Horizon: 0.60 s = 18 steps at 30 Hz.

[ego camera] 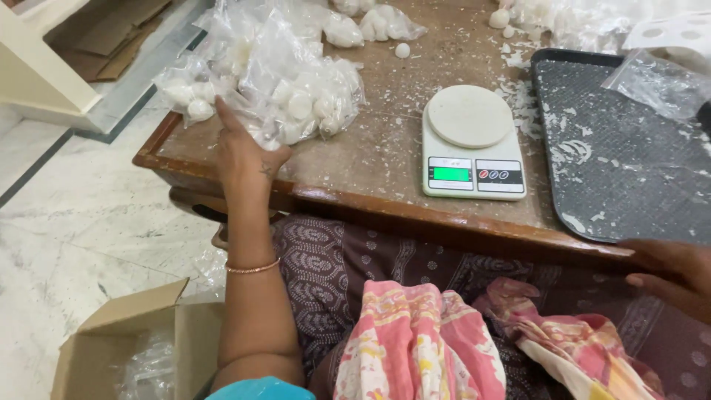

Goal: The person places small white round objects into clear plastic bags on a digital scale, adjusts the contents to reach a target weight, seals the bags, and places them into a cardboard box. The process is repeated multiple times with consistent handling of the objects and bags.

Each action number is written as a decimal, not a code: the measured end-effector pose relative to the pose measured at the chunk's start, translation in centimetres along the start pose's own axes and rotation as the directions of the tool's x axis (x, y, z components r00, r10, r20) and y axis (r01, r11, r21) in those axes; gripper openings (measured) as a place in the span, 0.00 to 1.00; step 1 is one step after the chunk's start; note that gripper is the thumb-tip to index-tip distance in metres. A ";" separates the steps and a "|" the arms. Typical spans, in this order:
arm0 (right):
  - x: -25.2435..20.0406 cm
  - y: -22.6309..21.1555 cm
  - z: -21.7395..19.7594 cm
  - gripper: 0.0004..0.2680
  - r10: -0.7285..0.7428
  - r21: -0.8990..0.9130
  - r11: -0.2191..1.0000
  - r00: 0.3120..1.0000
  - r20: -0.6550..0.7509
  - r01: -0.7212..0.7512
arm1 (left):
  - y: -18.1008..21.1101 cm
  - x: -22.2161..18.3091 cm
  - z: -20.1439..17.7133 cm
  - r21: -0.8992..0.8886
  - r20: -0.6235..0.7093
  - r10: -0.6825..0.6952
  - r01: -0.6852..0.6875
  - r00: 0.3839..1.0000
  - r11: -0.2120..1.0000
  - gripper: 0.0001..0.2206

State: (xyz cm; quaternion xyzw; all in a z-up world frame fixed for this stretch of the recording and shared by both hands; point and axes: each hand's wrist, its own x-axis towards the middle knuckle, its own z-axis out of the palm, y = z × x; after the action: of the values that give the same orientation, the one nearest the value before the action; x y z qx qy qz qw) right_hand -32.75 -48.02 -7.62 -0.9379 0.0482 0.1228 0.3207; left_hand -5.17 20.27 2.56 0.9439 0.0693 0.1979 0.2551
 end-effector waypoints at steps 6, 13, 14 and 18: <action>0.1 -22.2 -2.8 0.25 0.212 -0.596 0.788 0.977 0.025 -0.156 | 5.9 -2.2 -3.6 -0.108 -0.149 0.274 -0.291 0.950 0.951 0.67; 7.2 -32.9 -6.4 0.21 0.014 -0.641 0.765 0.996 -0.085 -0.066 | 20.7 -3.2 0.4 -0.237 0.237 0.387 -0.333 0.891 0.913 0.64; 9.0 -33.0 -6.8 0.21 -0.099 -0.627 0.779 0.983 -0.152 -0.018 | 21.8 -3.0 2.3 -0.230 0.239 0.447 -0.397 0.862 0.889 0.63; 15.7 -31.4 -8.2 0.16 -0.354 -0.565 0.815 0.886 -0.301 0.133 | 25.3 -3.3 7.6 -0.169 0.188 0.621 -0.598 0.761 0.783 0.62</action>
State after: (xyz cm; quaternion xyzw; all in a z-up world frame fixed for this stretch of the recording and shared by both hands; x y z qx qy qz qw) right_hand -10.68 -28.42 13.08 -0.9925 -0.0472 -0.1023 0.0470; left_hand -4.26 -5.70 8.29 0.9176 -0.2820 0.1609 0.2295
